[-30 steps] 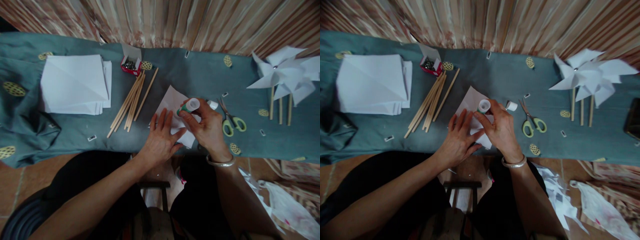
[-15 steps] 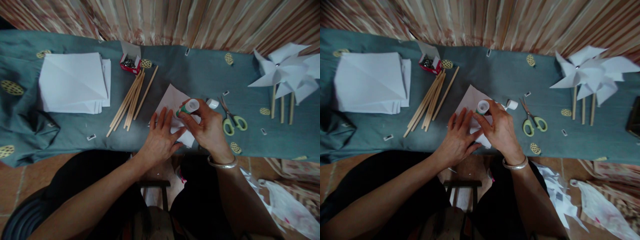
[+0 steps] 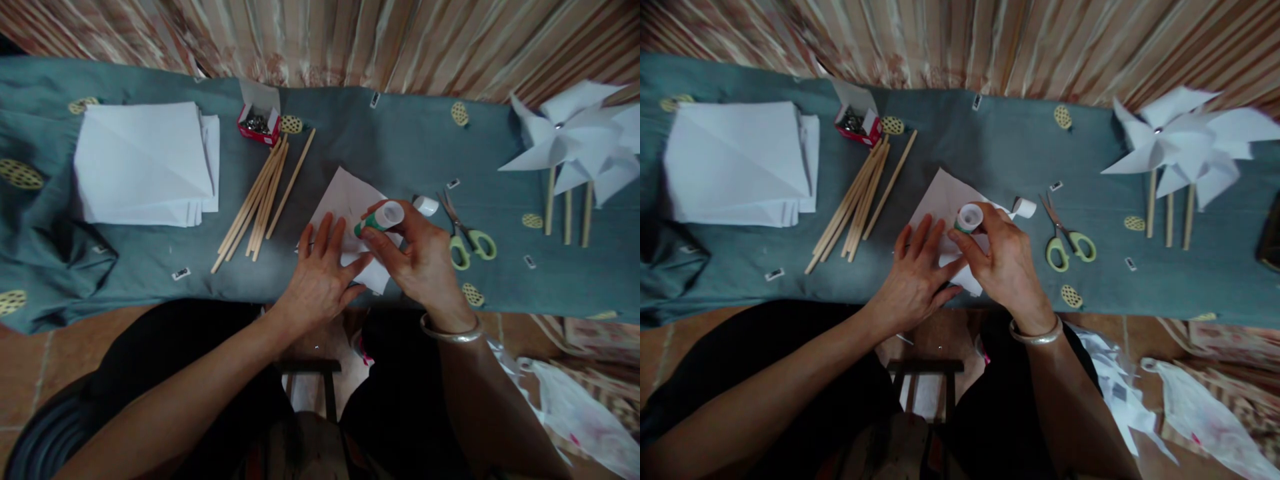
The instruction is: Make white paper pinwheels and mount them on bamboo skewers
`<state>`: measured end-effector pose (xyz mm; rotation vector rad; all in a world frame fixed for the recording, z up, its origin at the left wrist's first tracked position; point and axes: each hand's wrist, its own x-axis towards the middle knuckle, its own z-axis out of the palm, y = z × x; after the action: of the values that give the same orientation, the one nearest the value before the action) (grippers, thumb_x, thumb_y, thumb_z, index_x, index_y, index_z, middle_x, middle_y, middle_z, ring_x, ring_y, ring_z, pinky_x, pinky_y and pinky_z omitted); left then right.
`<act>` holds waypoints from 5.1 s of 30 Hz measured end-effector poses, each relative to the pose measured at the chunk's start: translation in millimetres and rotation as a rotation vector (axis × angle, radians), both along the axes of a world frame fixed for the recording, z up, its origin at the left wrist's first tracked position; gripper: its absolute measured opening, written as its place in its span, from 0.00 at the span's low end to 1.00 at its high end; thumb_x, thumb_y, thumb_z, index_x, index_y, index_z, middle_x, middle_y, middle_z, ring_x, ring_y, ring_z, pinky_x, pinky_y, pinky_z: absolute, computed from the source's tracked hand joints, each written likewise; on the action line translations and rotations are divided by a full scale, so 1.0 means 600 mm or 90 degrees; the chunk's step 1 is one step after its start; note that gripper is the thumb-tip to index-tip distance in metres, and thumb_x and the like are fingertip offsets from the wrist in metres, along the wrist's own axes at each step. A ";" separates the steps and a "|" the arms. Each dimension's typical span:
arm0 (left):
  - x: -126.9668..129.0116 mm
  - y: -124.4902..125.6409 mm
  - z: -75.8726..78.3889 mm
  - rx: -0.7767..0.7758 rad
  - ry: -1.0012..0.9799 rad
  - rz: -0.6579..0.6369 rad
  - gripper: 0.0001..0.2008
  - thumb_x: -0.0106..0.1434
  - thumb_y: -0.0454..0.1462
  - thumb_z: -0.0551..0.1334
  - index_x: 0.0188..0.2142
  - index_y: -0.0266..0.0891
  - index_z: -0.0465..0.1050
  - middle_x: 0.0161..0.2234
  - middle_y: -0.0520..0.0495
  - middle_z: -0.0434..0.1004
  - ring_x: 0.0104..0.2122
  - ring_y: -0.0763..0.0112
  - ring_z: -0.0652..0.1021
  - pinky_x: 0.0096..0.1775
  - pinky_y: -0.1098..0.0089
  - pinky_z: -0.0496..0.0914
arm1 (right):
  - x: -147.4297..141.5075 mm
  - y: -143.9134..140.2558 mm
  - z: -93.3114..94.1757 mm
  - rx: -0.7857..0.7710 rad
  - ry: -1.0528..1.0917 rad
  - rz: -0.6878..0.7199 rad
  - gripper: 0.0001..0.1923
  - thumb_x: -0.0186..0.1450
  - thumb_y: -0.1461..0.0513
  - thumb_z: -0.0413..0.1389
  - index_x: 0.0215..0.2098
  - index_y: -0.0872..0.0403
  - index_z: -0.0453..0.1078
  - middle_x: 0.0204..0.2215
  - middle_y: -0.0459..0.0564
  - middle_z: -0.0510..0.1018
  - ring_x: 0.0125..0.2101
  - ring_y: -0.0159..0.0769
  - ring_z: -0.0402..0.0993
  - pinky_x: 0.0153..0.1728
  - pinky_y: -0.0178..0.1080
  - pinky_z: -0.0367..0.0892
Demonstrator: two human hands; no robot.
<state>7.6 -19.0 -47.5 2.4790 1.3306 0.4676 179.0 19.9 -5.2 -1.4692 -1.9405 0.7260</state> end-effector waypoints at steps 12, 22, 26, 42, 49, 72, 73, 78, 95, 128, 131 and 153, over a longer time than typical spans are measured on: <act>-0.001 0.001 -0.002 -0.006 -0.006 -0.002 0.26 0.64 0.49 0.61 0.60 0.51 0.65 0.70 0.41 0.44 0.69 0.40 0.46 0.62 0.35 0.47 | 0.007 -0.003 -0.003 0.005 0.010 -0.007 0.12 0.66 0.55 0.57 0.47 0.48 0.70 0.38 0.49 0.80 0.37 0.39 0.78 0.40 0.44 0.75; -0.001 0.000 0.000 -0.014 -0.010 -0.003 0.26 0.63 0.48 0.62 0.60 0.50 0.66 0.71 0.39 0.43 0.69 0.39 0.46 0.61 0.35 0.47 | 0.012 -0.001 -0.003 0.017 -0.010 -0.012 0.12 0.66 0.54 0.56 0.46 0.49 0.70 0.40 0.49 0.80 0.38 0.40 0.78 0.42 0.45 0.74; -0.001 0.000 0.000 -0.017 -0.009 -0.001 0.26 0.63 0.49 0.62 0.60 0.51 0.65 0.71 0.40 0.42 0.69 0.40 0.46 0.62 0.35 0.47 | 0.013 -0.001 -0.002 0.021 -0.018 -0.017 0.12 0.66 0.54 0.56 0.45 0.48 0.70 0.39 0.48 0.80 0.37 0.40 0.78 0.41 0.45 0.74; -0.003 0.001 0.003 -0.019 -0.005 -0.005 0.27 0.63 0.49 0.63 0.60 0.51 0.65 0.70 0.39 0.46 0.68 0.39 0.47 0.61 0.35 0.48 | 0.015 0.005 -0.010 0.038 0.015 -0.024 0.12 0.66 0.53 0.56 0.45 0.48 0.70 0.39 0.49 0.79 0.39 0.42 0.78 0.43 0.48 0.74; -0.001 0.001 0.003 -0.022 -0.019 -0.005 0.27 0.63 0.48 0.63 0.60 0.50 0.65 0.70 0.39 0.45 0.68 0.39 0.47 0.61 0.35 0.47 | 0.014 0.008 -0.010 0.033 0.025 -0.037 0.11 0.66 0.54 0.57 0.44 0.49 0.70 0.39 0.49 0.79 0.39 0.42 0.78 0.43 0.47 0.74; 0.000 0.000 0.000 -0.031 -0.047 -0.002 0.26 0.62 0.47 0.64 0.59 0.50 0.67 0.70 0.39 0.46 0.68 0.38 0.46 0.62 0.35 0.45 | 0.000 0.021 -0.016 0.015 0.100 -0.055 0.12 0.64 0.55 0.60 0.45 0.47 0.71 0.38 0.46 0.80 0.39 0.39 0.78 0.46 0.45 0.73; 0.000 0.000 0.000 -0.031 -0.047 -0.002 0.26 0.62 0.47 0.64 0.59 0.49 0.67 0.70 0.39 0.46 0.68 0.38 0.46 0.62 0.35 0.45 | 0.000 0.021 -0.016 0.017 0.106 -0.055 0.11 0.64 0.56 0.60 0.44 0.47 0.71 0.37 0.46 0.80 0.39 0.38 0.78 0.46 0.44 0.73; 0.000 0.001 0.002 -0.033 -0.034 -0.003 0.27 0.61 0.47 0.65 0.59 0.49 0.67 0.70 0.38 0.45 0.68 0.37 0.47 0.61 0.35 0.45 | -0.006 0.025 -0.022 -0.022 0.199 -0.052 0.10 0.62 0.56 0.62 0.42 0.48 0.72 0.35 0.44 0.80 0.37 0.35 0.78 0.44 0.41 0.73; -0.012 0.013 0.021 -0.006 -0.077 0.003 0.21 0.67 0.47 0.58 0.57 0.47 0.69 0.69 0.38 0.51 0.68 0.46 0.51 0.62 0.39 0.48 | 0.071 0.045 -0.020 -0.148 0.812 -0.230 0.06 0.58 0.57 0.66 0.32 0.50 0.76 0.33 0.41 0.82 0.39 0.29 0.80 0.42 0.31 0.78; 0.147 0.139 0.031 -0.188 -0.544 0.145 0.11 0.57 0.31 0.66 0.40 0.41 0.80 0.41 0.45 0.82 0.47 0.61 0.75 0.54 0.56 0.66 | 0.105 0.042 0.011 -0.113 0.964 -0.247 0.08 0.56 0.59 0.68 0.30 0.49 0.74 0.32 0.37 0.84 0.35 0.25 0.82 0.43 0.30 0.78; 0.118 0.125 0.048 -0.410 -0.841 0.211 0.14 0.51 0.33 0.71 0.40 0.42 0.81 0.40 0.47 0.82 0.40 0.64 0.79 0.50 0.60 0.70 | 0.104 0.036 0.014 -0.122 0.943 -0.235 0.07 0.57 0.60 0.67 0.32 0.49 0.74 0.33 0.39 0.84 0.36 0.29 0.82 0.43 0.33 0.79; 0.004 0.079 0.085 -0.613 -1.101 0.356 0.07 0.57 0.32 0.67 0.37 0.36 0.78 0.37 0.48 0.81 0.32 0.79 0.77 0.37 0.78 0.69 | 0.019 0.008 -0.002 -0.307 0.865 -0.095 0.14 0.52 0.55 0.70 0.32 0.53 0.77 0.22 0.40 0.80 0.21 0.25 0.76 0.24 0.24 0.76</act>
<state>9.7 28.5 3.6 0.3579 0.8858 1.2230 190.2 24.6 -6.2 -0.8425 -0.6196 1.6136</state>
